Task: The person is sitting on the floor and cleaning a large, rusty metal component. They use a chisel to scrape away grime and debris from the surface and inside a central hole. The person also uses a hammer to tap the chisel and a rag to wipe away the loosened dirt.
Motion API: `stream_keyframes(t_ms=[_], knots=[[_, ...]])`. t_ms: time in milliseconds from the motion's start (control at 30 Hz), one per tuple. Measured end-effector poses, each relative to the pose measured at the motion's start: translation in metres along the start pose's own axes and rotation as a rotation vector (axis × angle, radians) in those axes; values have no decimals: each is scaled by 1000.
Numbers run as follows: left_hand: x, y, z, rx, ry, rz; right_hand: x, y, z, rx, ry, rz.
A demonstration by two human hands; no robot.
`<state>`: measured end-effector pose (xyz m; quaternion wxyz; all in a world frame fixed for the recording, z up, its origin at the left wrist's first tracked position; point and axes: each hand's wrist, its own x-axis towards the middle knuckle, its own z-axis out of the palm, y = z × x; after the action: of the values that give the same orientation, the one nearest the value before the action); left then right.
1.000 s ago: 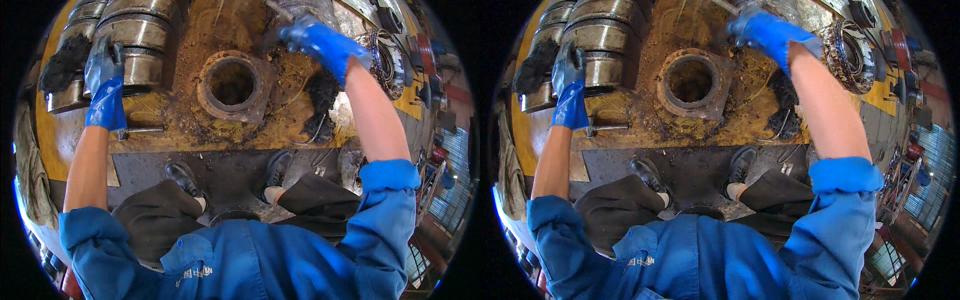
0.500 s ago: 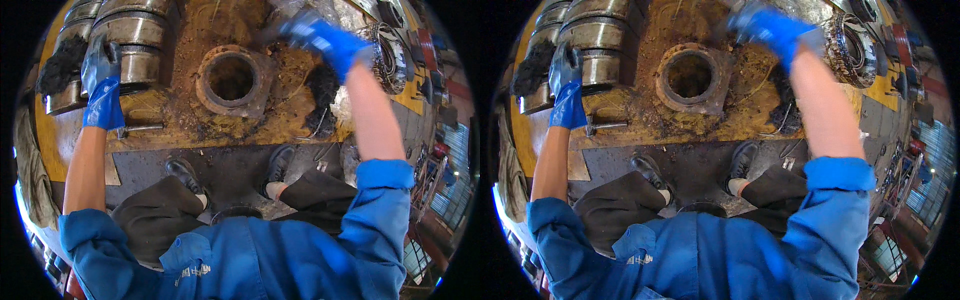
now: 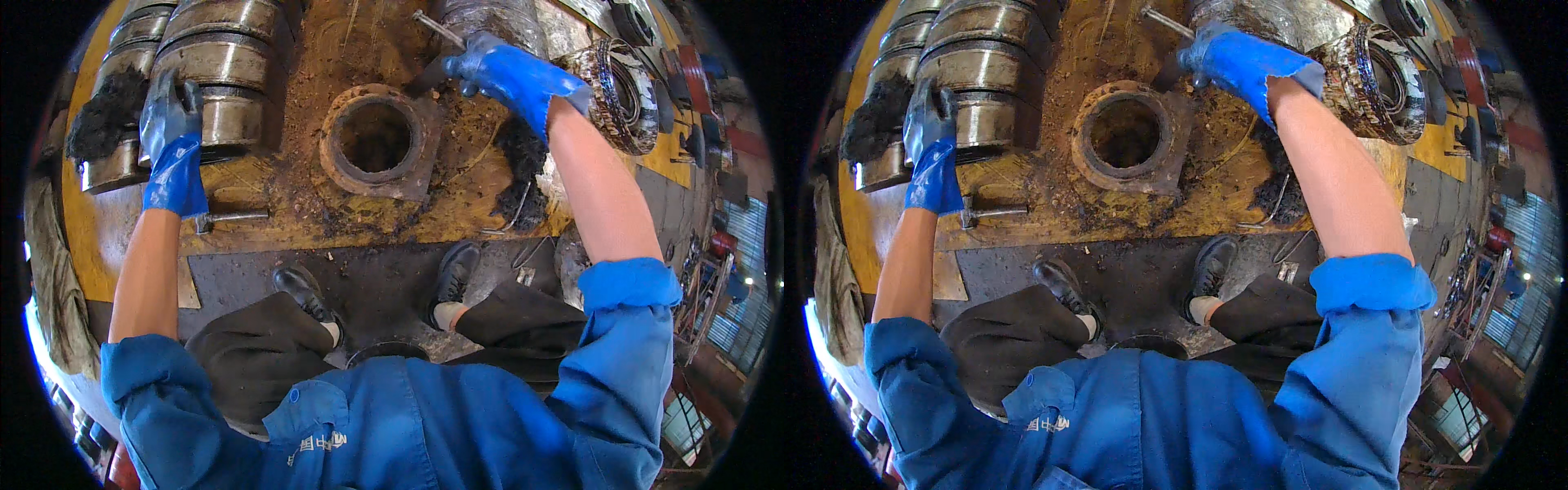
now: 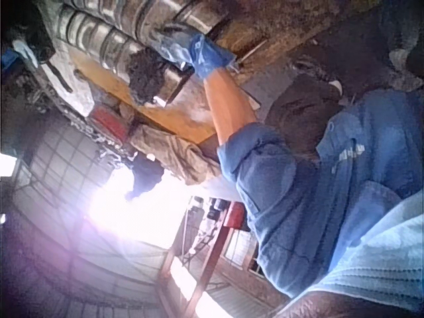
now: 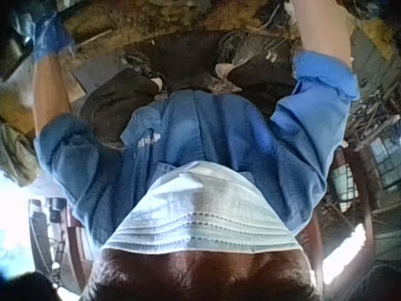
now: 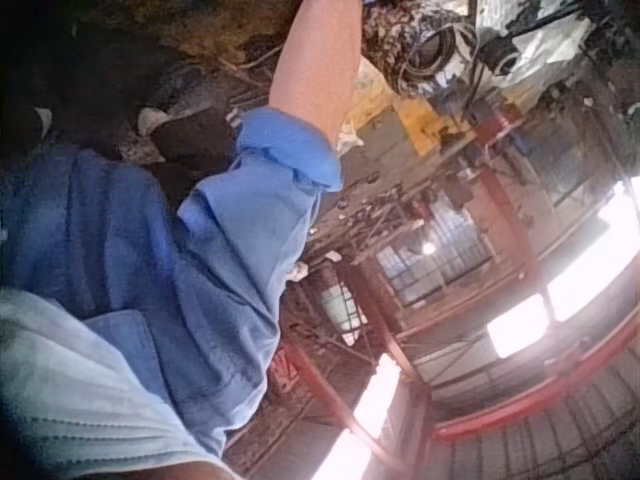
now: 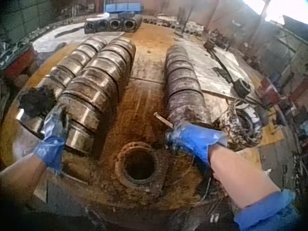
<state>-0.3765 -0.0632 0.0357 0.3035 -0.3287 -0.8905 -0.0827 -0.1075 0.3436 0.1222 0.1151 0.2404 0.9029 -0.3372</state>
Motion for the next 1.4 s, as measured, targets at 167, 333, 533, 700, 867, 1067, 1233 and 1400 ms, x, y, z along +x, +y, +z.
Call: stream_keyframes(t_ms=[167, 333, 533, 700, 867, 1067, 1233, 1400], knots=[[6, 16, 9, -24, -27, -20, 19, 41, 18, -78, -58, 78], [0, 17, 15, -57, -40, -24, 6, 21, 7, -81, -23, 83], [1, 23, 16, -66, -113, -78, 20, 33, 36, -261, -87, 198], [1, 12, 14, -27, -59, -49, 10, -29, 3, -199, -1, 285], [-1, 15, 19, -19, 36, -38, 31, -35, 30, -440, -113, 89], [-10, 12, -23, -58, 105, -33, 54, -73, 26, -253, -99, -88], [-14, 29, 6, -83, 104, -57, 77, -83, 48, -745, -230, -149], [-12, 24, -11, -105, 82, -113, 95, -88, 37, -329, -186, -241]])
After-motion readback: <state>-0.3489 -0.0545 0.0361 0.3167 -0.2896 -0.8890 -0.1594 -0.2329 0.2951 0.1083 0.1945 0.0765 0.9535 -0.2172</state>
